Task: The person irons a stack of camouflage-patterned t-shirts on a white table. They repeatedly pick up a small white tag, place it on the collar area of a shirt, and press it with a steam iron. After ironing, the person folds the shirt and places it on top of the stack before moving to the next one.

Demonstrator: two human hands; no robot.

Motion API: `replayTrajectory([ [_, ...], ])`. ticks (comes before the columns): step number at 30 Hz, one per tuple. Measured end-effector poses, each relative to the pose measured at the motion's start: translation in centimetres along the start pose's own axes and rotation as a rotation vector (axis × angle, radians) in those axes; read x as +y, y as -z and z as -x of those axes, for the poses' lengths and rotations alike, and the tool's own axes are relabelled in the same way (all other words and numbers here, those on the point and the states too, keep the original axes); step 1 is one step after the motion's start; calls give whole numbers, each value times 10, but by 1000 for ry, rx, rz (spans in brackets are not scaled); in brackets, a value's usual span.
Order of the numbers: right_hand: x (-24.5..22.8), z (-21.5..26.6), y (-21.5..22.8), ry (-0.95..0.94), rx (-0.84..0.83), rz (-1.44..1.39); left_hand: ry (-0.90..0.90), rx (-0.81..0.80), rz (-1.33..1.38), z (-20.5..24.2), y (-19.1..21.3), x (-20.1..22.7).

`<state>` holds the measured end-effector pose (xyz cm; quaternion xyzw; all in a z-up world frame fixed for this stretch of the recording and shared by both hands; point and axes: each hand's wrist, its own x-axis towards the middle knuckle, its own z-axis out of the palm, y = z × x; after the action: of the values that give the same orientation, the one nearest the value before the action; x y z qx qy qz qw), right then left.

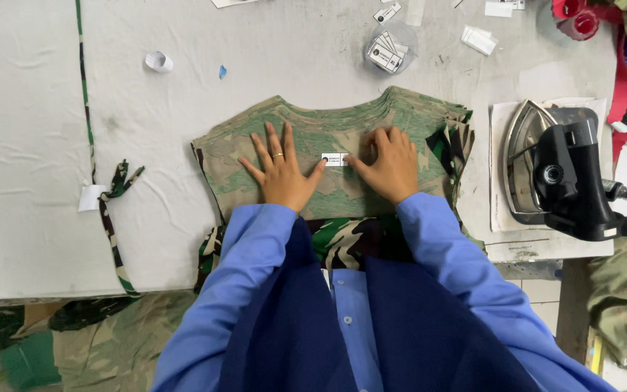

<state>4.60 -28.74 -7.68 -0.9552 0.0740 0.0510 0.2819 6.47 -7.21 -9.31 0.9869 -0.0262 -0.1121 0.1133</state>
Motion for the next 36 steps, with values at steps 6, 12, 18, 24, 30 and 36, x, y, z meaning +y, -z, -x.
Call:
replayTrajectory([
  [6, 139, 7, 120, 19, 376, 564, 113, -196, 10, -14, 25, -39],
  [12, 203, 13, 183, -424, 15, -8, 64, 361, 38, -28, 8, -99],
  [18, 83, -5, 164, -301, -76, 230, -14, 583, 215, -46, -4, -112],
  [24, -99, -34, 70, 210, -545, 235, -1, 670, 237, -69, -31, -140],
  [30, -136, -51, 25, 608, -576, 216, 61, 610, 384, -65, -15, -135],
  [36, -24, -26, 112, 108, -449, 225, 63, 604, 338, -52, -1, -121],
])
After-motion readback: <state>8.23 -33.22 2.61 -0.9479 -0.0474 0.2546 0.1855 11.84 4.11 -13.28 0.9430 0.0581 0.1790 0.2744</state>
